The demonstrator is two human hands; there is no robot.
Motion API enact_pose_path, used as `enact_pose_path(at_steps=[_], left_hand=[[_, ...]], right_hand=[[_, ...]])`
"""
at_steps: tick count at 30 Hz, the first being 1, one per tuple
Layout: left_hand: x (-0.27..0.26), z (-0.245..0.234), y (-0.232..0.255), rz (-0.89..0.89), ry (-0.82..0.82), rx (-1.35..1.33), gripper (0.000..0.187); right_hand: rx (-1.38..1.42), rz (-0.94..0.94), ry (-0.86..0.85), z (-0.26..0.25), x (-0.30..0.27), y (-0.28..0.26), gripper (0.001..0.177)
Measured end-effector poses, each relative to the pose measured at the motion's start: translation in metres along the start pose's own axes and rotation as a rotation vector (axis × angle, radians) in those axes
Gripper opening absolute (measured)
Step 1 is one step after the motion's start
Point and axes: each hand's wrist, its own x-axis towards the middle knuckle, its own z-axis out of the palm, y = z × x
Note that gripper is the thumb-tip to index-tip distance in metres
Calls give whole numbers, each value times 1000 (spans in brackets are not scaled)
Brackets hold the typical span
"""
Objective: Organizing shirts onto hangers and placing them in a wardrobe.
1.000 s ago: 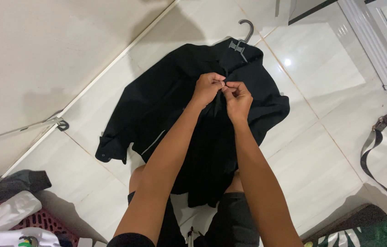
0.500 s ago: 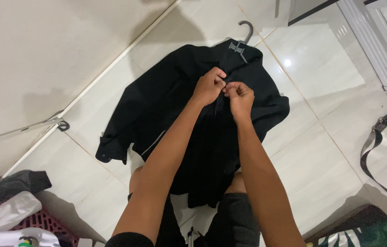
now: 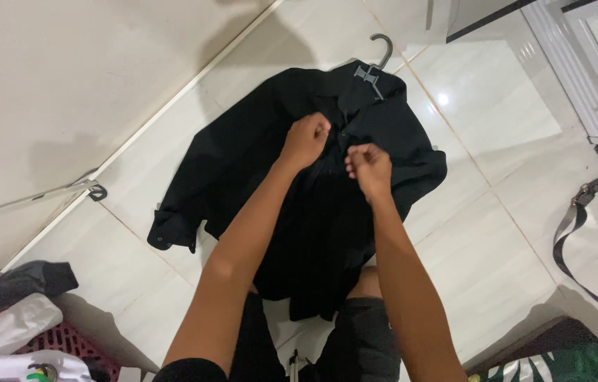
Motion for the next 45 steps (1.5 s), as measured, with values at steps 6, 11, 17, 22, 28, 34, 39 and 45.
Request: enact_pose_path(at_steps=[6,11,17,22,28,34,39,45], left_hand=[[-40,-17,-19,24,-160,321,12],[-45,-10,-25,74,-134,456,14],[-49,-4,-31,138,-152,635,9],[-55,-10,-10,89,-72,483,6],[-59,-32,21,84,-69,231,10],[-67,-31,22,124,-111,274,8],[-74,-20,21,92,-124,178,12],[-82,-27,40,52,-134,101,15]], right_hand=[[-322,-31,2,19,-31,0,34],[-455,-126,46,15,-20,28,27],[-140,-9,-92,11,-24,22,12],[20,53,-166,1,-27,30,11],[153,126,-157,0,-26,33,9],[166,48,-159,17,-34,21,7],[125,-10,-116,27,-51,8,8],[182,7,-99,26,-52,11,6]])
